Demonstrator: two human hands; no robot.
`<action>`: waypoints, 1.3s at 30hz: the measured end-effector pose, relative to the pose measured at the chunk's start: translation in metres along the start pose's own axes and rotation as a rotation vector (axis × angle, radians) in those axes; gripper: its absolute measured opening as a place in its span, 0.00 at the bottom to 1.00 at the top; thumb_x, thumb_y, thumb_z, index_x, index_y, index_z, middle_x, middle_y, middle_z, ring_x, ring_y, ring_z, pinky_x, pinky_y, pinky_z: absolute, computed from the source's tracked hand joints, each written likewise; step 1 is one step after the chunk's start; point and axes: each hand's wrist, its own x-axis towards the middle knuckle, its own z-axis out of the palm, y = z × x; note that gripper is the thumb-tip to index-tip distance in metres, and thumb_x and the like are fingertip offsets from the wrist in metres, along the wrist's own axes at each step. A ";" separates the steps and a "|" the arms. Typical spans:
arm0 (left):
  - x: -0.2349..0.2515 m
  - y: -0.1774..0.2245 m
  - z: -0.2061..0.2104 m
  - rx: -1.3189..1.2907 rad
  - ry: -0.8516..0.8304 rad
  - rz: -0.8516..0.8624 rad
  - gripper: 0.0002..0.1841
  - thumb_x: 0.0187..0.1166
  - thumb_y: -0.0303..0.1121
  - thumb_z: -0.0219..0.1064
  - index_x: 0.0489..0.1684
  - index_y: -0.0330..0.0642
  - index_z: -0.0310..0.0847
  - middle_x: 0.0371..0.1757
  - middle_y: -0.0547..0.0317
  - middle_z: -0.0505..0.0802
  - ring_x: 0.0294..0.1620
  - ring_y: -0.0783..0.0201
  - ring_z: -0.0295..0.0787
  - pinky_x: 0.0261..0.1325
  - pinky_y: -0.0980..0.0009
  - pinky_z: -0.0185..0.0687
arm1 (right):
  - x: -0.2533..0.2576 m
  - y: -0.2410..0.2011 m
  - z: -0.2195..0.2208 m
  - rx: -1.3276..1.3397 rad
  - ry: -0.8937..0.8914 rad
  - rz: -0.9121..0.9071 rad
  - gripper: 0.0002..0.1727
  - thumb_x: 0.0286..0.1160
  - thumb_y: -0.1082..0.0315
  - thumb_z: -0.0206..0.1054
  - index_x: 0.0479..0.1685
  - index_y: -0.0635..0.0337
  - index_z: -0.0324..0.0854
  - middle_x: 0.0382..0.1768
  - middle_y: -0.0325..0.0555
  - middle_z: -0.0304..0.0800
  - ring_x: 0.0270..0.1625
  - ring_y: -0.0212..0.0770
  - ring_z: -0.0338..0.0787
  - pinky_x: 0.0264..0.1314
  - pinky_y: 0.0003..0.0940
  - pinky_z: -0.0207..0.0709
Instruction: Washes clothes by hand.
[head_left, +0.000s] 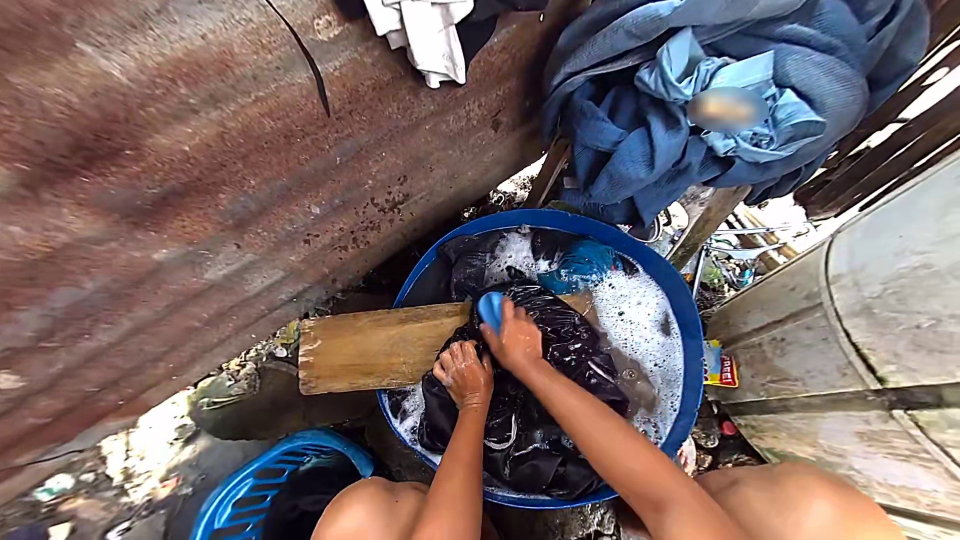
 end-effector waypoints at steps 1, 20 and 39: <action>-0.001 0.000 0.000 -0.008 0.004 0.003 0.17 0.79 0.38 0.66 0.55 0.33 0.89 0.61 0.37 0.91 0.70 0.36 0.82 0.74 0.36 0.63 | -0.004 0.004 -0.001 -0.060 -0.049 -0.071 0.41 0.85 0.46 0.64 0.91 0.60 0.59 0.75 0.73 0.76 0.73 0.72 0.81 0.70 0.67 0.77; 0.012 -0.005 -0.028 -0.094 -0.307 0.023 0.24 0.87 0.48 0.60 0.71 0.39 0.81 0.74 0.37 0.83 0.81 0.36 0.70 0.82 0.35 0.51 | 0.029 0.081 -0.076 -0.117 0.088 0.262 0.41 0.82 0.49 0.68 0.91 0.55 0.59 0.77 0.78 0.73 0.74 0.79 0.79 0.66 0.76 0.75; 0.073 0.074 -0.176 -0.657 -0.303 0.148 0.25 0.91 0.43 0.57 0.78 0.34 0.71 0.73 0.35 0.83 0.76 0.39 0.76 0.77 0.39 0.69 | -0.054 0.127 -0.076 0.180 -0.186 0.018 0.22 0.85 0.62 0.68 0.67 0.71 0.82 0.67 0.73 0.84 0.74 0.68 0.81 0.78 0.68 0.68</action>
